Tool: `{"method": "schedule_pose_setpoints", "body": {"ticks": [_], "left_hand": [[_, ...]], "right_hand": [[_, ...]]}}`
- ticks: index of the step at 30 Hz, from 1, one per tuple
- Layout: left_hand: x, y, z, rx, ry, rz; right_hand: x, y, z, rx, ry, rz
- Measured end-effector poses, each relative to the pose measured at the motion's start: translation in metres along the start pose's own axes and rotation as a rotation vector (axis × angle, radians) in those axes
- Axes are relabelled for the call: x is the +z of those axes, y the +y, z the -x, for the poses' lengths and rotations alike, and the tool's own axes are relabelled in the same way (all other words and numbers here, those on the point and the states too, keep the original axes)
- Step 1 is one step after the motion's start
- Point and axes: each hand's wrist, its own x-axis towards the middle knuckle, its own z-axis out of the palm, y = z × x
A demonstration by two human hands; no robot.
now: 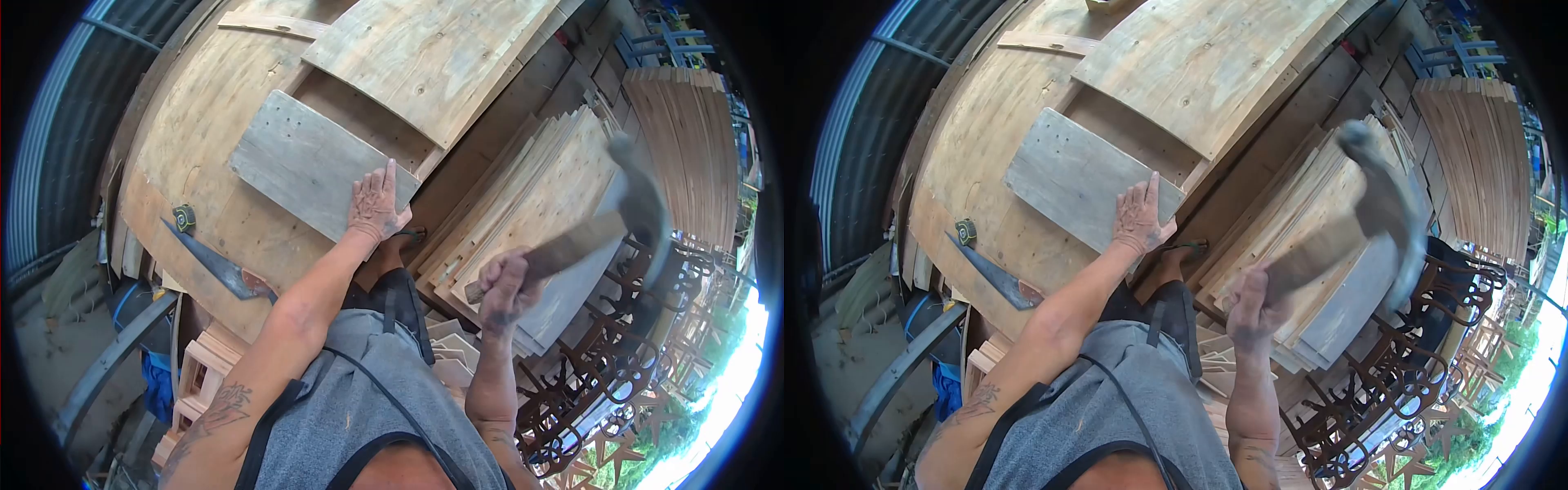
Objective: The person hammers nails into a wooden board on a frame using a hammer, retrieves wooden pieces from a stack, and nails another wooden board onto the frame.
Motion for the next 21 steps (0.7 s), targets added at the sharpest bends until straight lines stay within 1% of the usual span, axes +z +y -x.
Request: {"method": "schedule_pose_setpoints", "body": {"ticks": [1, 2, 5, 7, 8, 9, 10, 11, 13, 14, 15, 16, 18, 19, 20, 21], "left_hand": [[0.003, -0.001, 0.000, 0.003, 0.011, 0.007], [0.006, -0.002, 0.000, 0.008, 0.025, 0.014], [0.008, -0.004, -0.003, 0.015, 0.044, 0.031], [0.006, -0.001, -0.004, 0.022, 0.035, 0.039], [0.003, -0.003, -0.012, 0.014, 0.051, 0.031], [0.005, -0.002, -0.001, 0.006, 0.021, 0.032], [0.007, 0.003, 0.009, 0.003, -0.013, 0.017], [0.004, 0.002, 0.003, -0.002, -0.014, -0.007], [0.002, 0.001, 0.002, -0.011, -0.023, -0.026], [0.001, 0.001, 0.001, -0.011, -0.019, -0.022], [0.000, 0.001, -0.001, -0.010, -0.010, -0.017], [0.000, 0.002, -0.001, -0.013, -0.017, -0.009], [-0.002, 0.001, -0.002, -0.018, -0.028, 0.006], [-0.003, 0.000, -0.002, -0.034, -0.036, 0.011], [-0.005, 0.003, 0.003, -0.045, -0.056, 0.015], [-0.007, 0.004, -0.002, -0.045, -0.062, 0.019]], "right_hand": [[0.004, -0.005, 0.000, -0.145, 0.021, -0.056], [-0.003, 0.005, 0.004, -0.237, -0.097, 0.005], [-0.046, 0.106, 0.019, 0.135, -0.330, 0.933], [-0.055, 0.118, 0.025, 0.263, -0.269, 0.987], [-0.050, 0.125, 0.011, 0.301, -0.251, 1.003], [-0.043, 0.110, 0.011, 0.320, -0.207, 0.864], [-0.034, 0.077, 0.005, 0.344, -0.142, 0.734], [-0.023, 0.054, -0.009, 0.334, -0.086, 0.592], [-0.027, 0.034, -0.012, 0.033, -0.100, 0.206], [-0.015, 0.013, -0.009, -0.107, -0.114, 0.062], [-0.006, 0.004, -0.007, -0.233, -0.121, -0.044], [-0.014, 0.035, -0.004, -0.326, -0.119, 0.018], [-0.038, 0.102, 0.011, -0.158, -0.210, 0.499], [-0.046, 0.124, 0.016, 0.113, -0.298, 0.907], [-0.041, 0.132, 0.014, 0.361, -0.274, 0.936], [-0.046, 0.133, 0.006, 0.371, -0.219, 0.909]]}}
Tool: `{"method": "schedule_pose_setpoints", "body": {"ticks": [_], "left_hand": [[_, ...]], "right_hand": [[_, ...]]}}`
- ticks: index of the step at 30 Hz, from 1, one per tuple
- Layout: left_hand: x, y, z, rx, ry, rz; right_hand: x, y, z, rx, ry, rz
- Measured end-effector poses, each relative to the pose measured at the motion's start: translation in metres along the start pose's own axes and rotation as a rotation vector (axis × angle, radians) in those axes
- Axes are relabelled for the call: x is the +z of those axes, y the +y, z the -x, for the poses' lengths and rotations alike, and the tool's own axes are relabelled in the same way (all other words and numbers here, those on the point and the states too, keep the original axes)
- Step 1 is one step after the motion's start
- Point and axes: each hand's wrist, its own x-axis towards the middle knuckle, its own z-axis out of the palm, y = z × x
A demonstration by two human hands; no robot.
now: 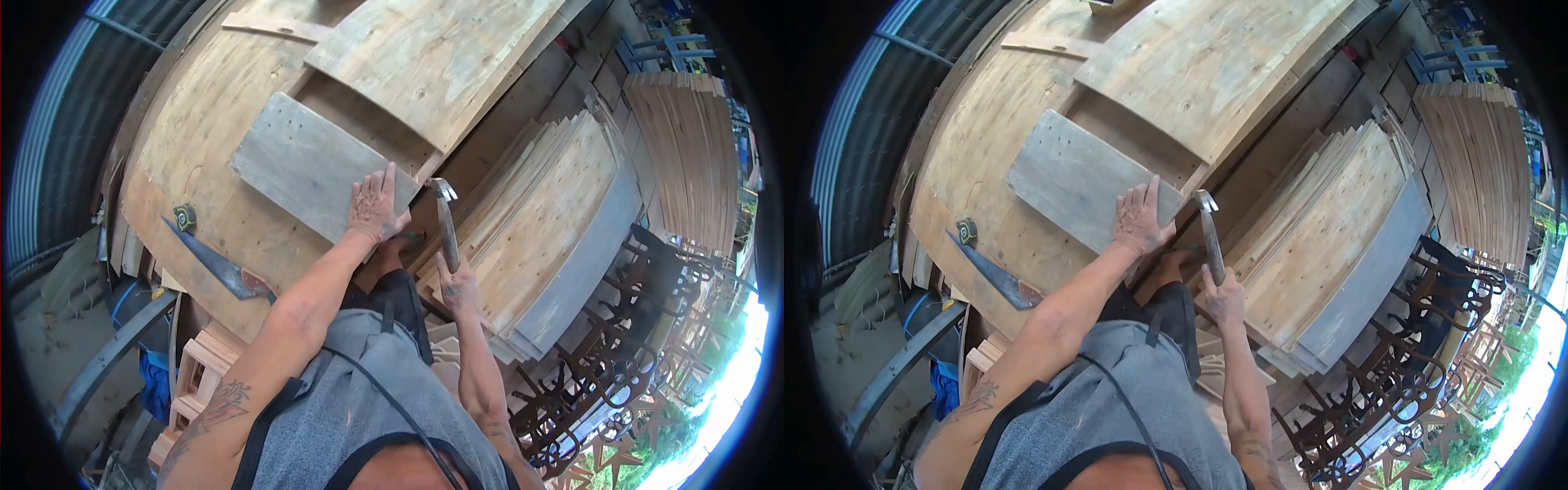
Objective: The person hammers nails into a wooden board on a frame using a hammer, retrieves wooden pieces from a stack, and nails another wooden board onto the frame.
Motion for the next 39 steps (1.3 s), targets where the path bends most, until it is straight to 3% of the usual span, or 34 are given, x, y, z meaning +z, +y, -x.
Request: {"method": "schedule_pose_setpoints", "body": {"ticks": [2, 5, 7, 9, 11, 12, 14, 17, 20, 22, 24, 25, 28, 32, 34, 36, 37, 39], "left_hand": [[0.001, -0.007, -0.008, 0.014, 0.064, 0.005], [0.000, -0.001, -0.003, 0.035, 0.073, 0.031], [0.001, -0.003, 0.004, 0.045, 0.107, 0.074], [0.007, -0.009, 0.004, 0.070, 0.204, 0.151], [0.017, -0.017, 0.006, 0.072, 0.250, 0.205], [0.020, -0.019, 0.002, 0.075, 0.284, 0.230], [0.026, -0.020, -0.005, 0.059, 0.323, 0.284], [0.034, -0.026, 0.006, 0.035, 0.325, 0.277], [0.037, -0.030, -0.001, 0.062, 0.390, 0.281], [0.035, -0.032, -0.003, 0.084, 0.434, 0.295], [0.035, -0.031, -0.005, 0.106, 0.469, 0.313], [0.034, -0.027, 0.001, 0.092, 0.472, 0.317], [0.035, -0.025, 0.009, 0.059, 0.478, 0.323], [0.030, -0.029, -0.006, 0.045, 0.488, 0.352], [0.032, -0.025, -0.002, 0.025, 0.517, 0.354], [0.033, -0.025, -0.006, 0.040, 0.603, 0.335], [0.037, -0.023, 0.000, 0.002, 0.592, 0.345], [0.038, -0.027, -0.004, -0.061, 0.607, 0.353]], "right_hand": [[-0.015, -0.011, -0.009, 0.046, 0.046, -0.071], [-0.041, -0.038, -0.001, -0.304, 0.227, -0.424], [-0.055, -0.065, 0.018, -0.557, 0.236, -0.779], [-0.019, 0.000, 0.005, -0.652, 0.280, -0.440], [-0.015, -0.012, 0.011, -0.309, 0.057, -0.054], [-0.012, -0.006, 0.000, 0.001, -0.153, 0.095], [-0.005, 0.032, -0.020, -0.054, -0.014, 0.086], [-0.033, -0.038, -0.003, -0.151, 0.250, -0.209], [-0.045, -0.034, 0.007, -0.434, 0.180, -0.643], [-0.019, -0.006, 0.004, -0.417, 0.078, -0.503], [0.002, 0.026, -0.007, -0.211, -0.021, 0.059], [0.009, 0.050, -0.015, -0.142, -0.057, 0.080], [-0.025, -0.009, -0.011, -0.193, 0.029, -0.037], [-0.060, -0.045, -0.007, -0.582, 0.152, -0.397], [-0.043, -0.019, -0.018, -0.659, 0.166, -0.362], [-0.036, 0.006, -0.035, -0.252, -0.116, 0.057], [-0.027, 0.025, -0.043, -0.161, -0.158, -0.034], [-0.039, -0.001, -0.055, -0.201, 0.012, -0.071]]}}
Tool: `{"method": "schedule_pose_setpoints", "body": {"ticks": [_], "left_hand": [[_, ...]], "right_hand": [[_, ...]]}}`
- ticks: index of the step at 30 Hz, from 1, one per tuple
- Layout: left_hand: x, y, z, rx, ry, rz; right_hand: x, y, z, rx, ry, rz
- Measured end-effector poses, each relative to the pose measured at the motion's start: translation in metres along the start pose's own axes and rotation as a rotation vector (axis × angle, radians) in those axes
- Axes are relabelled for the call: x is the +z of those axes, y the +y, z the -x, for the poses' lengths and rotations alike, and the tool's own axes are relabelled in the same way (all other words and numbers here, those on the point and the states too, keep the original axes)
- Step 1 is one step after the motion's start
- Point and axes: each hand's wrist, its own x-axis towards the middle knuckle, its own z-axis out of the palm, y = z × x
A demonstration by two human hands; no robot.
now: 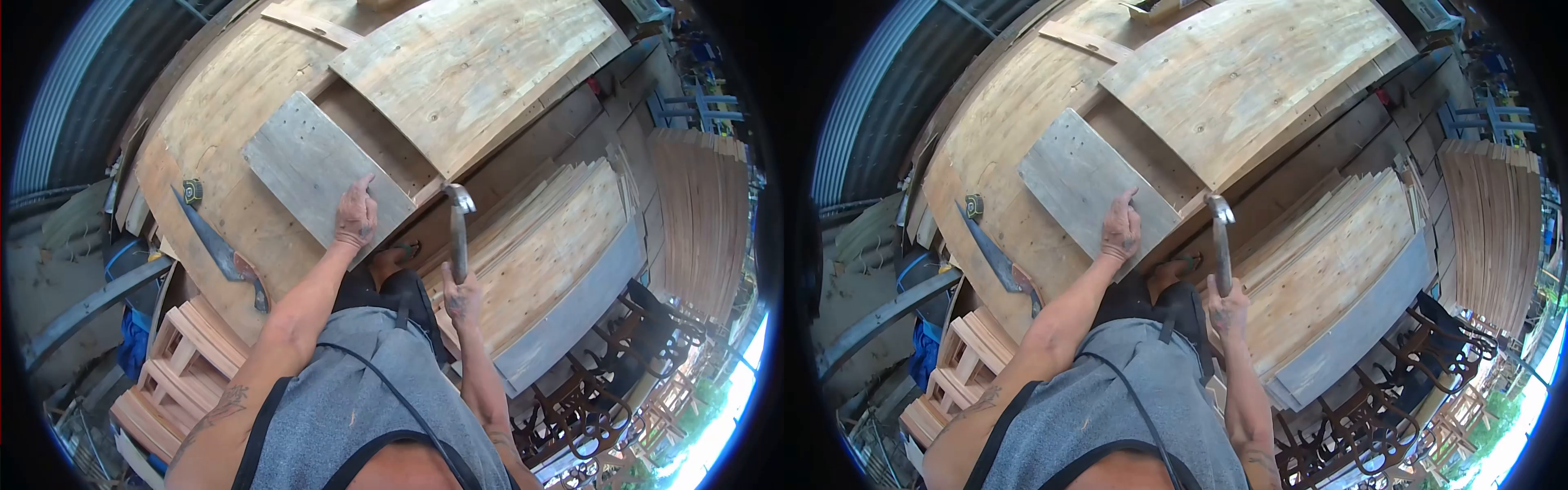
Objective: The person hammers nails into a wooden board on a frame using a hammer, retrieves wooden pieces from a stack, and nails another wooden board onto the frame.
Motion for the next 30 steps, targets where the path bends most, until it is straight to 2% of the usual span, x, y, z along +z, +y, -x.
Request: {"method": "schedule_pose_setpoints", "body": {"ticks": [1, 5, 6, 9, 10, 11, 13, 14, 16, 19, 21, 23, 25, 28, 30], "left_hand": [[-0.002, -0.003, 0.004, -0.012, -0.020, -0.009], [0.000, -0.001, 0.005, -0.043, -0.068, -0.015], [0.000, -0.003, 0.003, -0.041, -0.067, -0.022], [-0.002, -0.002, 0.001, -0.025, -0.057, -0.028], [-0.005, 0.000, 0.003, -0.032, -0.064, -0.012], [-0.001, 0.000, -0.005, -0.030, -0.049, 0.003], [-0.004, 0.004, 0.018, -0.059, -0.076, 0.031], [-0.001, 0.002, 0.013, -0.046, -0.067, 0.043], [0.000, -0.008, 0.000, -0.027, -0.048, 0.053], [-0.006, 0.000, 0.004, -0.057, -0.077, 0.096], [-0.007, 0.001, -0.003, -0.096, -0.059, 0.133], [-0.010, 0.000, -0.009, -0.053, -0.042, 0.215], [-0.011, 0.000, 0.002, -0.088, -0.036, 0.302], [-0.008, -0.010, -0.014, -0.232, 0.026, 0.469], [-0.019, -0.016, -0.042, -0.314, 0.169, 0.383]], "right_hand": [[-0.006, -0.008, 0.006, 0.002, 0.072, -0.002], [-0.019, -0.024, 0.005, -0.464, 0.161, -0.189], [-0.020, -0.033, 0.012, -0.563, 0.169, -0.066], [0.009, 0.074, 0.010, -0.059, -0.264, 0.233], [0.010, 0.092, 0.014, -0.183, -0.218, 0.266], [0.012, 0.073, 0.001, -0.175, -0.153, 0.250], [-0.011, -0.003, 0.023, -0.087, -0.056, 0.245], [-0.018, -0.045, 0.027, -0.157, 0.070, 0.074], [-0.018, -0.020, 0.027, -0.205, 0.083, -0.077], [-0.005, 0.048, 0.021, -0.171, -0.084, 0.061], [0.003, 0.048, 0.018, 0.014, -0.260, 0.310], [-0.004, 0.044, 0.022, 0.070, -0.205, 0.418], [-0.012, 0.011, 0.023, 0.232, -0.155, 0.352], [-0.014, 0.002, 0.019, 0.127, -0.066, 0.212], [-0.012, -0.007, 0.001, 0.202, -0.123, 0.233]]}}
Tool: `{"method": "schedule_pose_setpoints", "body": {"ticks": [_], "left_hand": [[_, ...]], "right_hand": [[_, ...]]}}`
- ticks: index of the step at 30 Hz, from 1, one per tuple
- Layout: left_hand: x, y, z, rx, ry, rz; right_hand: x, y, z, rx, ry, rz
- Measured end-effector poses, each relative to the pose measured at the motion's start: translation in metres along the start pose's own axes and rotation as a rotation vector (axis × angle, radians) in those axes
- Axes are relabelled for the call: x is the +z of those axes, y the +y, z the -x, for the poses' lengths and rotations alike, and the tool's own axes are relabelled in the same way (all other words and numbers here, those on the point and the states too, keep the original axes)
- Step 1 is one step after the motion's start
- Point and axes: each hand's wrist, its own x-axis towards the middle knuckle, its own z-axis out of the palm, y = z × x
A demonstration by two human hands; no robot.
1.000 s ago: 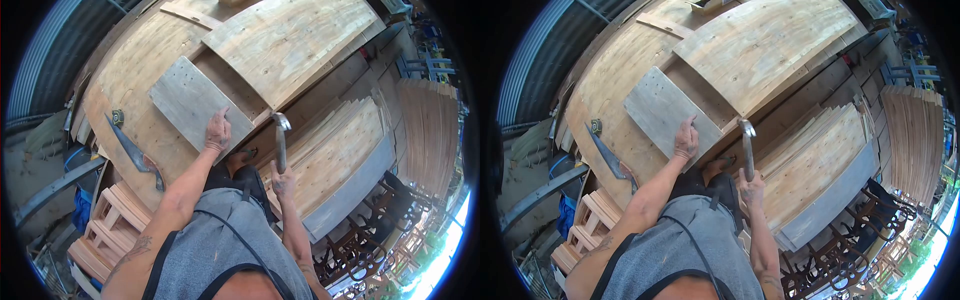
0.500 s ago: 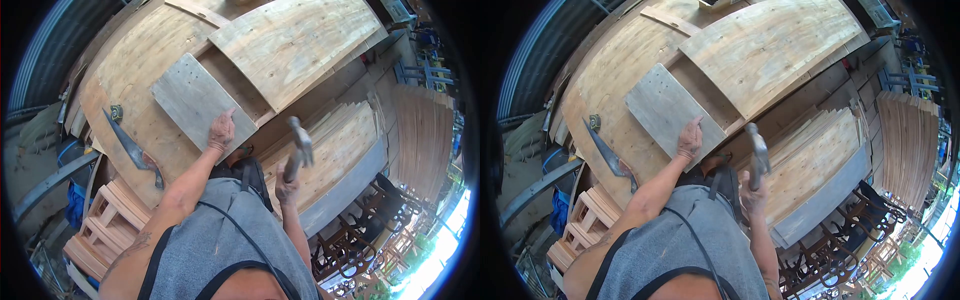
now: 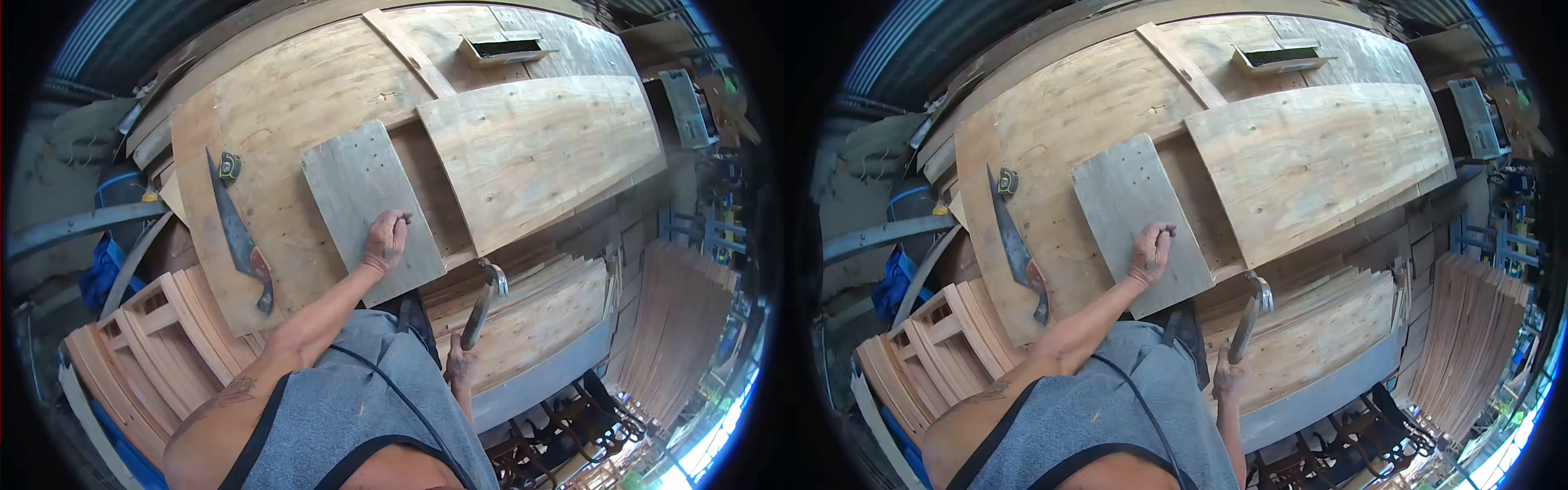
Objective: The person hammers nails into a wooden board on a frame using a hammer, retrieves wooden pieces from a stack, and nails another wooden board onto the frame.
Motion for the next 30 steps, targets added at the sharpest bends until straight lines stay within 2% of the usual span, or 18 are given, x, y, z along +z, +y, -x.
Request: {"method": "schedule_pose_setpoints", "body": {"ticks": [2, 3, 5, 6, 8, 10, 13, 14, 17, 19, 20, 23, 27, 30], "left_hand": [[-0.012, 0.000, -0.031, -0.011, 0.154, -0.066], [-0.011, -0.020, -0.043, -0.082, 0.163, -0.004], [-0.025, -0.033, -0.068, -0.083, 0.218, -0.040], [-0.041, -0.017, -0.079, -0.034, 0.256, -0.138], [-0.072, -0.012, -0.095, -0.089, 0.302, -0.173], [-0.098, -0.036, -0.108, -0.141, 0.374, -0.235], [-0.121, -0.049, -0.122, -0.117, 0.500, -0.165], [-0.128, -0.041, -0.124, -0.171, 0.448, -0.135], [-0.123, -0.039, -0.138, -0.063, 0.401, -0.473], [-0.109, -0.035, -0.154, -0.114, 0.399, -0.356], [-0.101, -0.032, -0.164, -0.142, 0.397, -0.297], [-0.077, -0.030, -0.187, -0.036, 0.370, -0.266], [-0.058, -0.036, -0.193, 0.068, 0.360, -0.372], [-0.053, -0.041, -0.191, 0.054, 0.361, -0.455]], "right_hand": [[-0.007, -0.008, -0.011, 0.005, -0.039, 0.013], [-0.007, -0.018, -0.022, -0.037, -0.046, 0.000], [0.002, -0.041, -0.042, -0.100, -0.061, -0.046], [0.000, -0.062, -0.049, -0.175, -0.102, -0.094], [-0.008, -0.083, -0.066, -0.180, -0.209, -0.076], [-0.007, -0.103, -0.085, -0.223, -0.264, -0.124], [-0.001, -0.130, -0.112, -0.333, -0.289, -0.229], [0.000, -0.137, -0.122, -0.367, -0.299, -0.235], [0.003, -0.164, -0.146, -0.436, -0.335, -0.220], [0.011, -0.179, -0.162, -0.545, -0.332, -0.177], [0.008, -0.202, -0.157, -0.412, -0.437, -0.214], [0.018, -0.243, -0.157, -0.623, -0.407, -0.218], [0.018, -0.279, -0.151, -0.491, -0.595, -0.217], [0.028, -0.281, -0.163, -0.616, -0.578, -0.063]]}}
